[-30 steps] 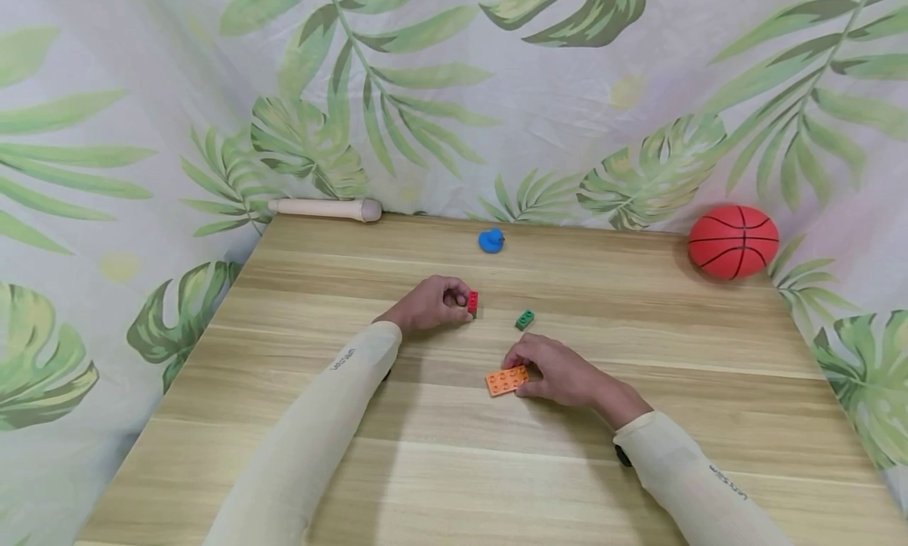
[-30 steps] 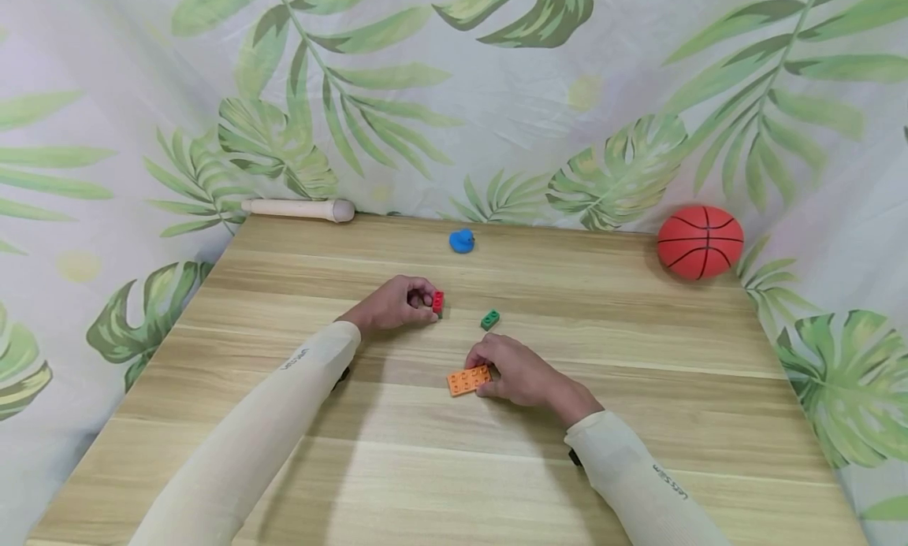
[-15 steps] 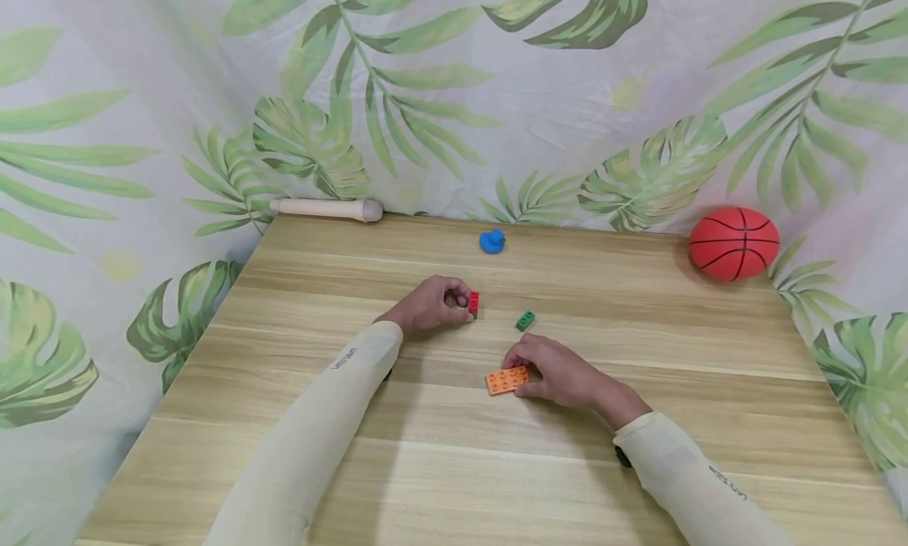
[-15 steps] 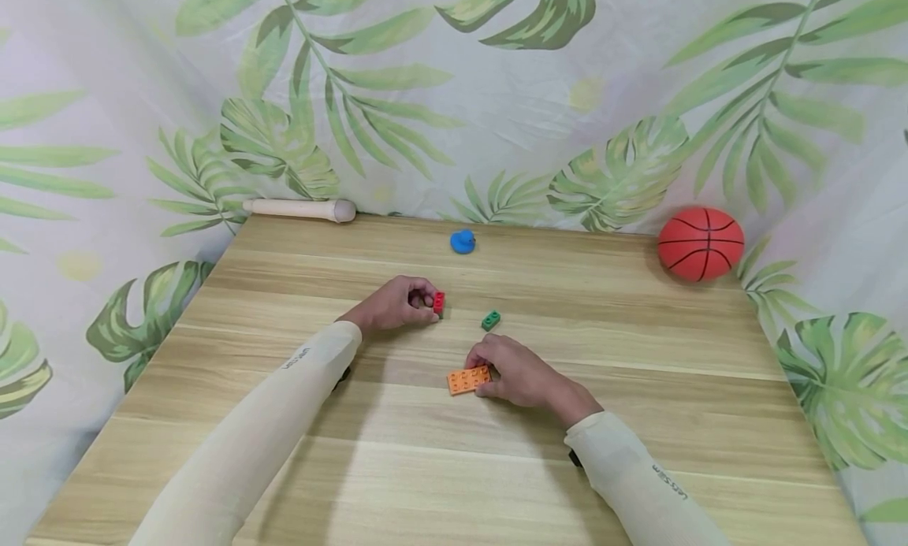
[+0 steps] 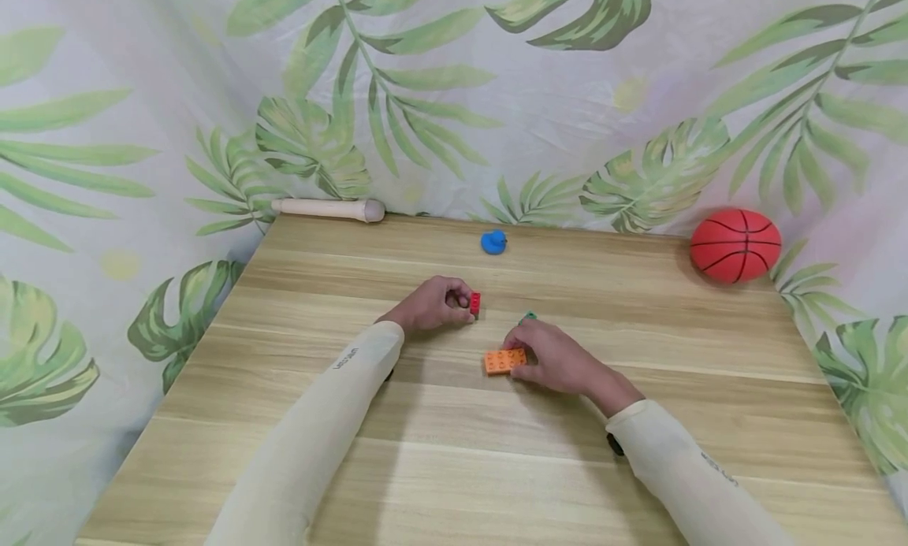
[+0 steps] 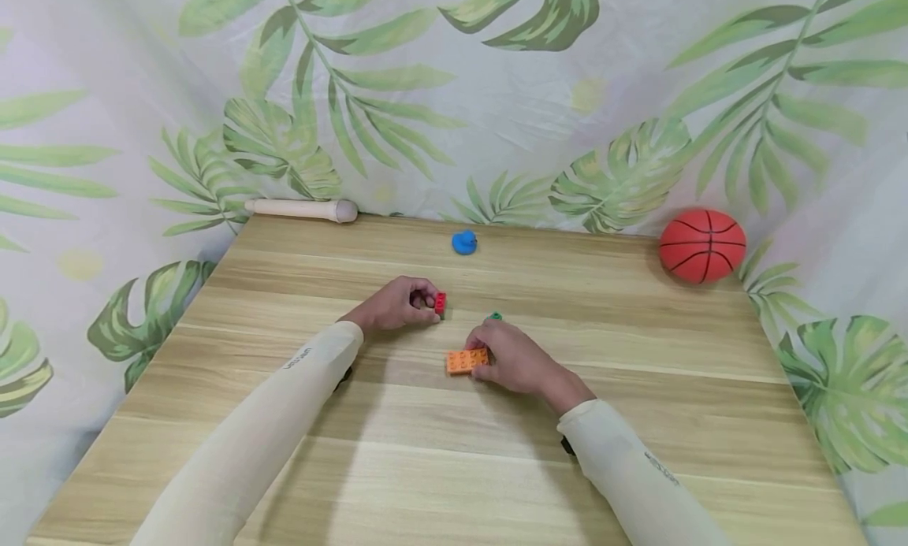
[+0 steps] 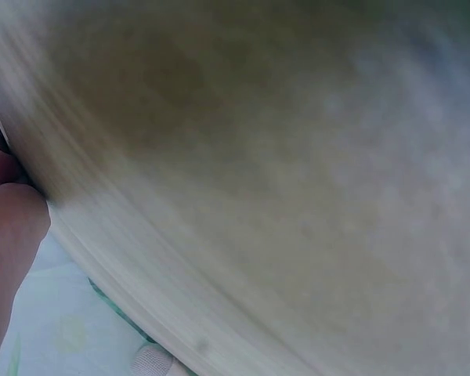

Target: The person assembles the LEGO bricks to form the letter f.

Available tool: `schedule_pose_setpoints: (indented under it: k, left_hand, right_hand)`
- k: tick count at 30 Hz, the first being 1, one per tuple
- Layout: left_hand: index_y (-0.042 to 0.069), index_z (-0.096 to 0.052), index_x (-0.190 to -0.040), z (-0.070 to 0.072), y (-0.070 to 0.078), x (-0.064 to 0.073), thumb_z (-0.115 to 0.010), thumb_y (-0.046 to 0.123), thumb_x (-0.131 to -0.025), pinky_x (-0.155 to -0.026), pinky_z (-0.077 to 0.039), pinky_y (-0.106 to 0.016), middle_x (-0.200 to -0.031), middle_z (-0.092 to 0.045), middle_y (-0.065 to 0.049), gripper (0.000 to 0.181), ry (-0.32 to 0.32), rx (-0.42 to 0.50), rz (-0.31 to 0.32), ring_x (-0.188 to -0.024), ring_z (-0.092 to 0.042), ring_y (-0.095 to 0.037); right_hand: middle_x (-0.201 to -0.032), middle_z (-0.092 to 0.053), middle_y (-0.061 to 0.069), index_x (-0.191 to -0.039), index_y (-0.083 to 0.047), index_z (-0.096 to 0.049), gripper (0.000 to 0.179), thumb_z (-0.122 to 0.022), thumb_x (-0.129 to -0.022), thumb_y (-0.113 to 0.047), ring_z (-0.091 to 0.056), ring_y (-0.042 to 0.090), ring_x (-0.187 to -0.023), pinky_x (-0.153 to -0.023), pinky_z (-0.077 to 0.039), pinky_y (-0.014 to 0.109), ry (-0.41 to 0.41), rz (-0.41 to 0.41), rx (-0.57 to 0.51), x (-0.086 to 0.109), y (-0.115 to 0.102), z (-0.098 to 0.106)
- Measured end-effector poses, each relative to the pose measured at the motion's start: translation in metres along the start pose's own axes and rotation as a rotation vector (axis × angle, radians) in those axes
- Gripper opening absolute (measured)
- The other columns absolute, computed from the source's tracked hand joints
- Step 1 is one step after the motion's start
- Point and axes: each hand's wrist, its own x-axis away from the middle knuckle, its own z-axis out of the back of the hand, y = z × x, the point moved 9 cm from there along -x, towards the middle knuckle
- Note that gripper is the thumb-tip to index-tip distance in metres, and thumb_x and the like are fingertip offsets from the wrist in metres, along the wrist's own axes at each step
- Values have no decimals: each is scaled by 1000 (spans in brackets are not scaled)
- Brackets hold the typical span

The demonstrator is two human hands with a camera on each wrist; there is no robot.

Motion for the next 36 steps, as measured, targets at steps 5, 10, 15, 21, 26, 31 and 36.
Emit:
schedule_pose_setpoints:
  k: [5, 10, 15, 21, 26, 31, 36]
  left_hand:
    - [8, -71, -109, -1, -1, -1, -85, 11, -92, -83, -50, -25, -98, -65, 0, 22, -4, 14, -3, -89, -57, -14]
    - [6, -72, -111, -1, 0, -1, -85, 10, -93, -82, -50, -23, -98, -67, -2, 22, -4, 12, -16, -88, -58, -13]
    - [5, -72, -111, -2, 0, -1, -85, 10, -93, -79, -50, -23, -99, -69, -3, 22, -17, 1, -16, -87, -58, -12]
    - [7, -72, -118, 0, 0, -1, -85, 13, -92, -78, -46, -24, -100, -67, -3, 29, -19, -27, -15, -88, -55, -14]
    - [8, -72, -118, -1, 1, -1, -85, 15, -93, -77, -45, -25, -97, -64, -2, 29, -20, -36, -16, -87, -54, -15]
    - [8, -72, -118, 0, 1, -1, -85, 15, -93, -76, -44, -27, -96, -63, -2, 29, -15, -41, -7, -86, -53, -16]
    - [8, -72, -117, 0, 1, 0, -86, 16, -93, -77, -45, -26, -98, -65, -3, 29, -25, -59, -8, -87, -54, -17]
  right_hand:
    - [-124, -70, 10, -125, -6, -71, 31, -81, -97, -15, -67, 27, -116, -104, -56, 49, 117, -20, -5, -17, -3, 23]
    - [-127, -71, 14, -134, -6, -70, 39, -80, -98, -14, -69, 32, -116, -102, -57, 49, 227, -34, -27, -39, -7, 37]
    - [-124, -70, 13, -138, -9, -70, 41, -80, -98, -14, -67, 30, -111, -97, -56, 47, 258, -1, 0, -57, -10, 38]
    - [-125, -69, 13, -138, -10, -72, 41, -80, -98, -13, -65, 30, -114, -100, -54, 48, 236, 8, 22, -68, -12, 33]
    - [-125, -68, 13, -138, -11, -72, 41, -80, -98, -14, -64, 30, -115, -102, -54, 48, 225, -37, 15, -70, -8, 33]
    - [-122, -67, 13, -136, -9, -74, 40, -80, -98, -14, -63, 29, -110, -98, -55, 46, 226, -35, 12, -72, -9, 32]
    - [-119, -66, 12, -135, -9, -74, 39, -81, -97, -13, -62, 28, -108, -100, -54, 47, 206, -44, 18, -73, -7, 31]
